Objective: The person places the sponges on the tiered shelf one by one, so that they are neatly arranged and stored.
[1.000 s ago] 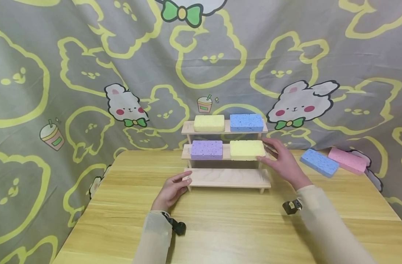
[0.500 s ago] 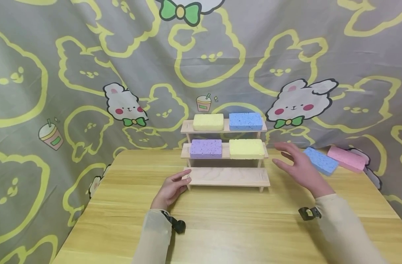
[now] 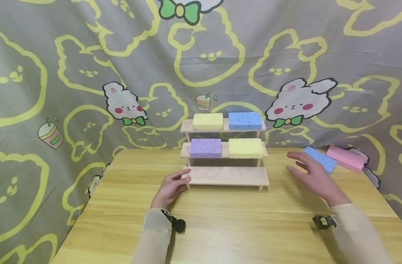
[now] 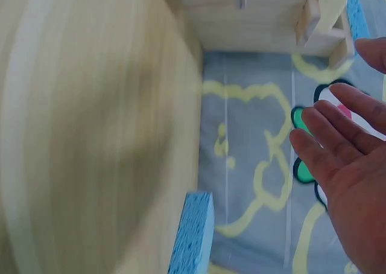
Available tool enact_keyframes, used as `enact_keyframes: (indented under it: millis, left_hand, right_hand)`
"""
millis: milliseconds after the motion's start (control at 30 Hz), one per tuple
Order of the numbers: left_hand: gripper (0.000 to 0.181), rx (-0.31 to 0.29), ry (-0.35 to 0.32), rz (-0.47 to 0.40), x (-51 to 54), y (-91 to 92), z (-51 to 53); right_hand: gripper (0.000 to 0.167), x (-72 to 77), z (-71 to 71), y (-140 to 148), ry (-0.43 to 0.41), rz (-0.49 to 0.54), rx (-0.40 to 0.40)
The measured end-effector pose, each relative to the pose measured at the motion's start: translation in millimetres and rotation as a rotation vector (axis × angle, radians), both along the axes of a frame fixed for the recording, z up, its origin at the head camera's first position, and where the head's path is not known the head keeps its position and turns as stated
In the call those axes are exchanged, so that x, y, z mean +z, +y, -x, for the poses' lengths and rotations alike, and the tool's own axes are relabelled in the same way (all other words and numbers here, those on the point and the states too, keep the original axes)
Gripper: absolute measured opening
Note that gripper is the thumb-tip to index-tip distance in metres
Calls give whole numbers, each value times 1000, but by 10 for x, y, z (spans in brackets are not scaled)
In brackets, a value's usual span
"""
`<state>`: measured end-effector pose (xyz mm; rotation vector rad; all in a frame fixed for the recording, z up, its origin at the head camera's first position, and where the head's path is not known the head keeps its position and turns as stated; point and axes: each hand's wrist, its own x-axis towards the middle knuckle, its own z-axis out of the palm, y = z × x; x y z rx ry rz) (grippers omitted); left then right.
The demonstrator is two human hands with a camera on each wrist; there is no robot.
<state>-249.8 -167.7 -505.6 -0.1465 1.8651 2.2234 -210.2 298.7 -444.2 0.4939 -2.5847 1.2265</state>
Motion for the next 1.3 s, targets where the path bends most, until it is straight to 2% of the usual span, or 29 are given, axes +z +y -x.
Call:
enact_keyframes:
  millis: [300,467,700,1033,1300]
  left_hand:
    - [37,5,-8,8,5,-1,0]
    - [35,11,-4,8,0,-2,-4]
    - [36,19,1,6,9,-2,-17]
    - [38,3,-9,19,-11,0,4]
    - [38,2,-1,13,-8,-4,-13]
  right_hand:
    - [46,-55,-122,290,11,-52,-84]
    - [52,-62,-171,406,-31,-76,-125]
    - [56,-85,-200,509,-71,-93,-141]
    - [51,-240,-222,774,49,-151,-167]
    - [62,-286,-189,921,-35,-147,-217]
